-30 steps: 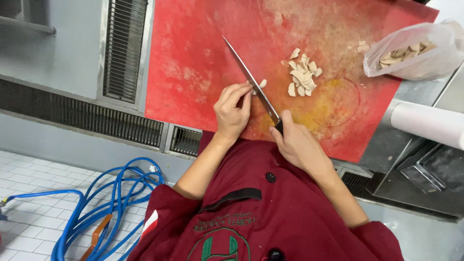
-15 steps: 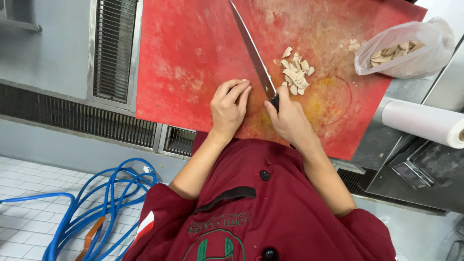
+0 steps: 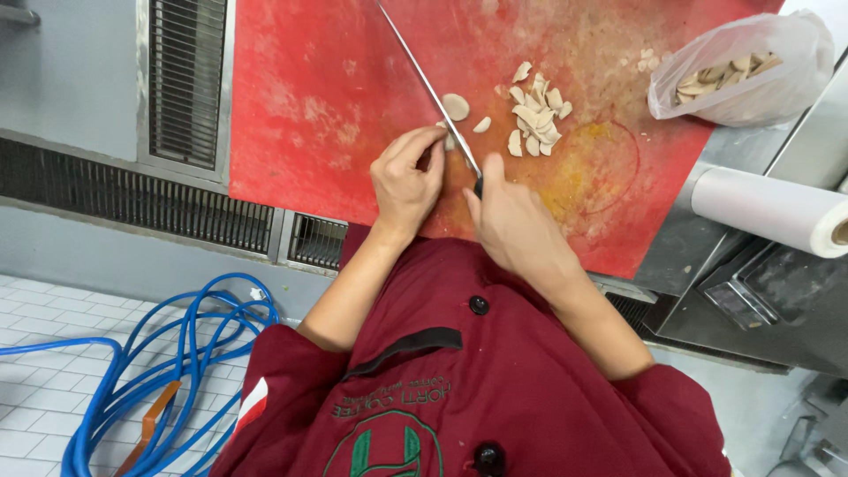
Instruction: The person slices small round mushrooms into thin pieces on a red cutting board using a chef's knife. The sliced mushrooms are then gathered and placed into a clear plastic bag, which is weighed on a digital scale before being set aside.
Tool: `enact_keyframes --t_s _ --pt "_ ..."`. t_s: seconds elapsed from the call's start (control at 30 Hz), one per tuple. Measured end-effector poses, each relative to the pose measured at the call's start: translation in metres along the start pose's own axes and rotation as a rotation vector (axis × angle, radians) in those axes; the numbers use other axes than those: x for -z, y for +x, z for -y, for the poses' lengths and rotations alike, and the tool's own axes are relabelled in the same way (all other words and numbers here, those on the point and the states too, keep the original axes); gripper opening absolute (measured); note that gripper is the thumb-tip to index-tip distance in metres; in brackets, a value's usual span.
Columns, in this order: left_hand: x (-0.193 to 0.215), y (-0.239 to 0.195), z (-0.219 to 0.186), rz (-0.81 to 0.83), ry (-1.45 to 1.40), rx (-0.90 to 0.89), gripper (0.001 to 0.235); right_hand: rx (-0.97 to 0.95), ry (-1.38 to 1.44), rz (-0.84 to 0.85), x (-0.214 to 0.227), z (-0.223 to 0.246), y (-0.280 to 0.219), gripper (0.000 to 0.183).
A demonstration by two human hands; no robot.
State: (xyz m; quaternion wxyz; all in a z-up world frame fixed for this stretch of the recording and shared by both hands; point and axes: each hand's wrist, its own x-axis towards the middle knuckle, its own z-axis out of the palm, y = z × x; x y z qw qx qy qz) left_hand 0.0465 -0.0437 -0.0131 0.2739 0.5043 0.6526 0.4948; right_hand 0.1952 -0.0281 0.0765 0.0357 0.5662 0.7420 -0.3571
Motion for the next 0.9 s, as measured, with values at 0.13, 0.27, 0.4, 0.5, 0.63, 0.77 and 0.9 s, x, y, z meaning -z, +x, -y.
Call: enact_keyframes --t_s 0.13,0.27,0.4,0.5,0.63,0.77,0.9 --pt "-0.001 0.003 0.003 0.001 -0.040 0.042 0.013 0.021 -0.028 -0.070 -0.013 0.008 0.025 0.031" --pt "0.000 0.003 0.003 0.002 -0.046 0.057 0.013 0.012 -0.023 0.002 -0.003 0.001 0.015 0.033" --pt "0.002 0.004 0.001 0.015 -0.053 0.074 0.012 0.068 0.049 -0.036 -0.011 0.006 0.023 0.032" --pt "0.002 0.003 0.002 0.014 -0.054 0.076 0.012 0.023 0.068 -0.014 -0.005 0.003 0.020 0.032" --pt "0.000 0.004 0.002 0.001 -0.035 0.089 0.012 -0.034 0.051 0.011 -0.008 0.010 0.010 0.032" --pt "0.000 0.001 0.007 0.000 -0.042 0.086 0.011 0.073 0.106 -0.043 -0.010 0.007 0.027 0.032" --pt "-0.002 0.004 0.008 -0.013 -0.077 0.092 0.012 -0.043 0.105 0.038 -0.006 0.005 0.013 0.033"
